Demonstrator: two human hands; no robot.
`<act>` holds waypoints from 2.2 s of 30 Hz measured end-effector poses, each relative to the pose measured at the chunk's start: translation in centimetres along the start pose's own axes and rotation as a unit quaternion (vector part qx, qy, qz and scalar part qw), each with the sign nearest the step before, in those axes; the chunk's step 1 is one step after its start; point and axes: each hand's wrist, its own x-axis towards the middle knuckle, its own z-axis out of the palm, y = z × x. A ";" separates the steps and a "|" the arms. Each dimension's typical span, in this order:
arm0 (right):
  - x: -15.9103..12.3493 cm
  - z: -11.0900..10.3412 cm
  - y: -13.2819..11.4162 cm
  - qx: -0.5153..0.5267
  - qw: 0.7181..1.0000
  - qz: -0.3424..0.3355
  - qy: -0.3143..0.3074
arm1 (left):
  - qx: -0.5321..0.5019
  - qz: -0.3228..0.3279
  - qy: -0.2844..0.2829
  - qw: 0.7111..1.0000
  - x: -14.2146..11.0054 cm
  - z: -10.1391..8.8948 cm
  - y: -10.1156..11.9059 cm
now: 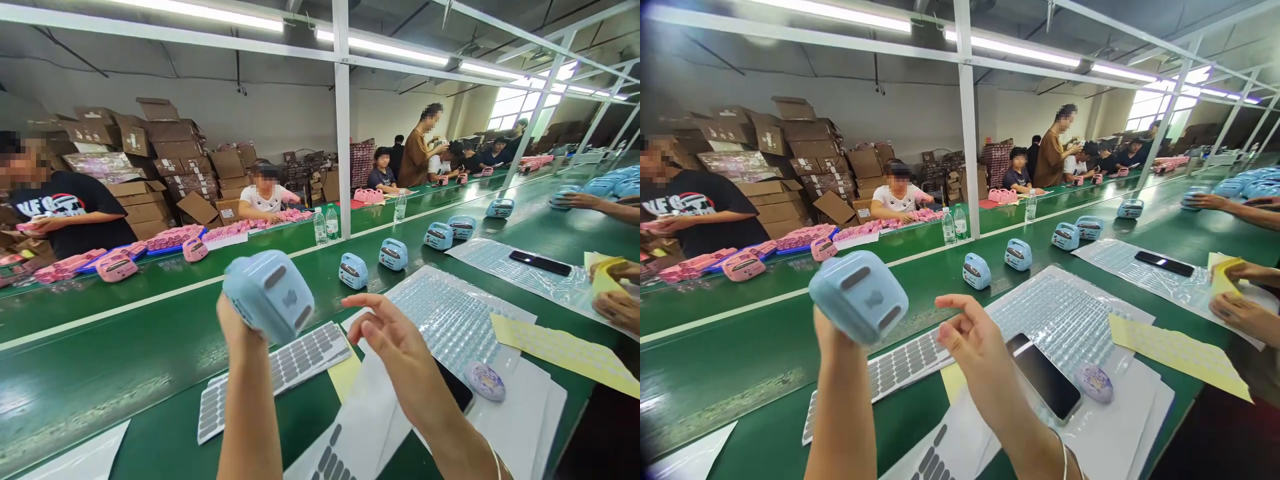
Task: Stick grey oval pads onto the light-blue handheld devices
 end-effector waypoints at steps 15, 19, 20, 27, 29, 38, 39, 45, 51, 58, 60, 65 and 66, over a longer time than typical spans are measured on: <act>-7.3 1.7 14.5 -0.355 0.919 0.070 -0.157 | 0.744 0.101 -0.269 0.603 11.1 -6.1 -8.4; -9.0 2.6 15.2 -0.363 0.919 0.081 -0.133 | 0.723 0.170 -0.276 0.611 7.9 -5.3 -7.8; -9.0 2.8 15.4 -0.363 0.919 0.081 -0.129 | 0.696 0.192 -0.314 0.617 6.2 -4.8 -7.3; -9.0 3.6 15.8 -0.379 0.915 0.082 -0.113 | 0.355 0.125 -0.789 0.486 -8.5 -7.3 -5.7; -9.1 3.7 15.7 -0.386 0.912 0.084 -0.111 | 0.362 0.106 -0.782 0.497 -10.1 -9.1 -6.6; -9.7 3.4 15.6 -0.394 0.906 0.064 -0.136 | 0.428 0.079 -0.759 0.485 -9.6 -10.3 -7.5; -9.9 3.5 15.7 -0.398 0.905 0.064 -0.138 | 0.431 0.082 -0.757 0.484 -9.7 -10.3 -7.4; -9.9 3.6 15.4 -0.384 0.912 0.076 -0.121 | 0.433 0.091 -0.749 0.493 -9.9 -10.8 -7.7; -9.8 0.7 12.0 -0.316 0.942 0.090 -0.067 | 0.438 0.085 -0.753 0.484 -9.9 -10.7 -7.5; -16.0 -0.5 11.9 -0.311 0.946 0.077 -0.050 | 0.453 0.077 -0.763 0.454 -10.0 -10.2 -7.0; -17.2 0.3 12.6 -0.313 0.945 0.072 -0.064 | 0.459 0.079 -0.758 0.456 -10.1 -10.1 -6.8; -17.7 1.8 14.0 -0.283 0.953 0.085 -0.069 | 0.478 0.063 -0.752 0.449 -10.4 -10.0 -6.7; -17.7 1.8 14.2 -0.271 0.956 0.088 -0.068 | 0.484 0.058 -0.751 0.446 -10.5 -10.1 -6.7</act>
